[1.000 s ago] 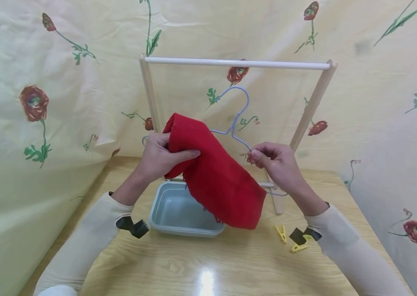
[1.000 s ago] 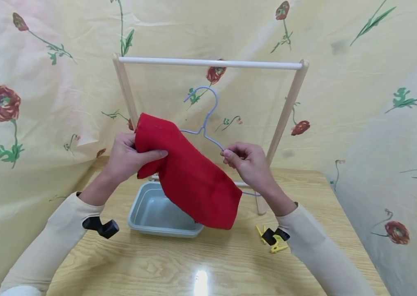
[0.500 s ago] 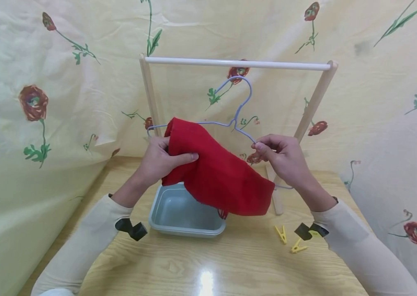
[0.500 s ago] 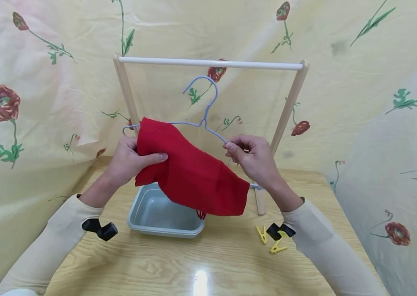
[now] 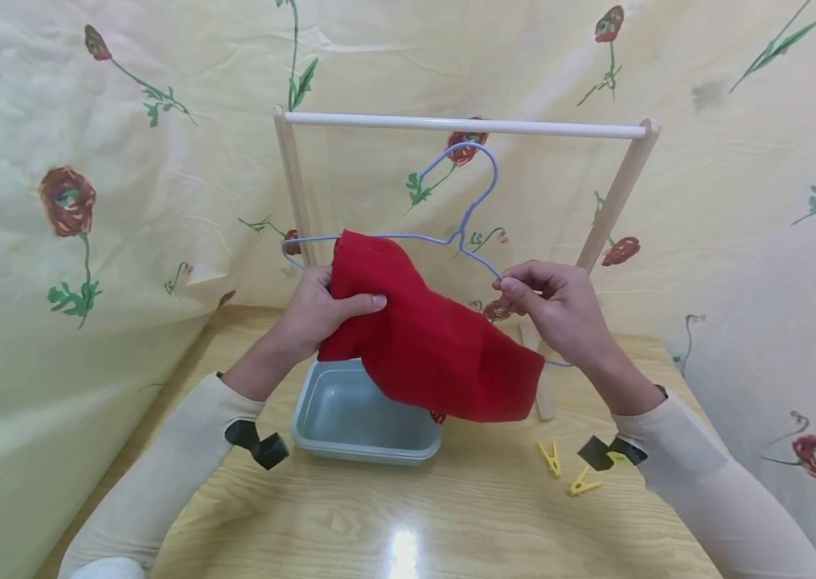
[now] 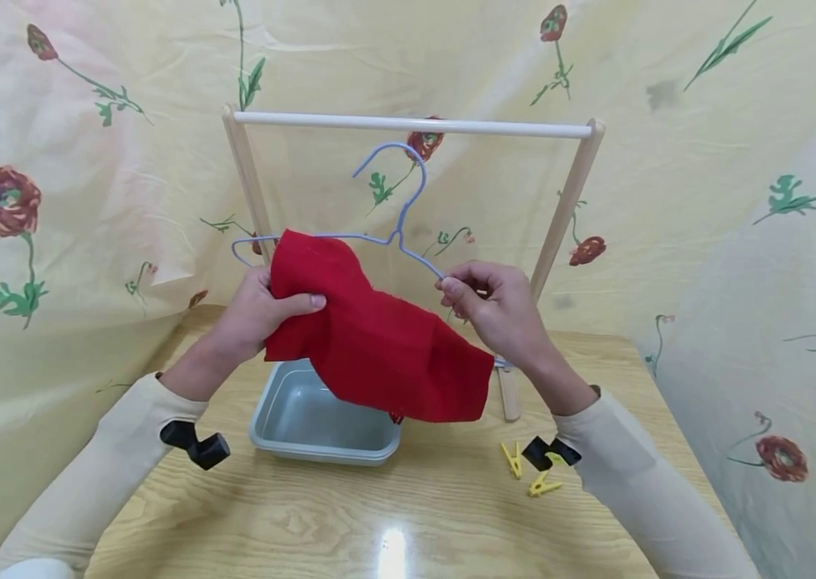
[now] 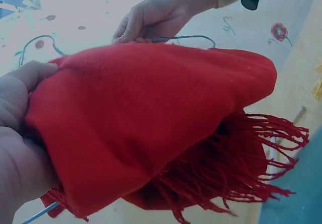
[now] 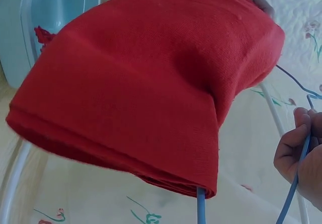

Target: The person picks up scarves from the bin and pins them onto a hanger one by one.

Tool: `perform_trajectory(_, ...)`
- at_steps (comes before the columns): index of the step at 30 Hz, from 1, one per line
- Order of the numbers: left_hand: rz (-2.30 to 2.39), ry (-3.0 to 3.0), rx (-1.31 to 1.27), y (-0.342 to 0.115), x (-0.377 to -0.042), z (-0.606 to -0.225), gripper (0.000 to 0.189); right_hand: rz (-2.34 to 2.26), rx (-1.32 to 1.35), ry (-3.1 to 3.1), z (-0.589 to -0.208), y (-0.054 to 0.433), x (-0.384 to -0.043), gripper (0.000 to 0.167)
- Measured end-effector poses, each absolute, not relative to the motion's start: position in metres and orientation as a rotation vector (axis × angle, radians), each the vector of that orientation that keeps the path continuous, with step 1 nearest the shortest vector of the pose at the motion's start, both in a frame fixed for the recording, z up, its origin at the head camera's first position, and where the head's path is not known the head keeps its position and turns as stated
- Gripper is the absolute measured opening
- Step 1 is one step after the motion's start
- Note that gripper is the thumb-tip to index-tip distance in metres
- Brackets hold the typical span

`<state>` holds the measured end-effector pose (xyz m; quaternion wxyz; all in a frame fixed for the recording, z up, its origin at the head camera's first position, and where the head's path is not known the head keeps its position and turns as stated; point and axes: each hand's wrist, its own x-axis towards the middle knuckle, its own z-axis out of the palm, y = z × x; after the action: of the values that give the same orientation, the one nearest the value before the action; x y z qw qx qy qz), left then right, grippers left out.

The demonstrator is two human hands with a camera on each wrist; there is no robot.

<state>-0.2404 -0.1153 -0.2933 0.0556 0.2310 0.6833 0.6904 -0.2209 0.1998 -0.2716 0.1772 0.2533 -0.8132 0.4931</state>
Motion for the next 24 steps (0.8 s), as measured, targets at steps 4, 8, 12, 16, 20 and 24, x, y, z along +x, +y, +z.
perform_trajectory(4,2.052,2.124,0.590,-0.114,-0.237,-0.286,0.048,1.365,0.736,-2.299,-0.268,0.200,-0.221,0.010)
perform_trajectory(8,1.907,2.194,0.527,-0.114,-0.232,-0.277,0.046,1.366,0.742,-2.308,-0.268,0.200,-0.223,0.009)
perform_trajectory(12,1.799,2.217,0.511,-0.117,-0.232,-0.274,0.042,1.408,0.746,-2.303,-0.271,0.200,-0.224,0.010)
perform_trajectory(16,1.767,2.200,0.523,-0.121,-0.235,-0.280,0.040,1.432,0.760,-2.281,-0.272,0.199,-0.223,0.009)
perform_trajectory(20,1.761,2.191,0.527,-0.125,-0.238,-0.286,0.039,1.427,0.776,-2.285,-0.272,0.200,-0.224,0.010)
perform_trajectory(24,1.778,2.219,0.528,-0.130,-0.243,-0.290,0.037,1.373,0.735,-2.288,-0.268,0.202,-0.223,0.009)
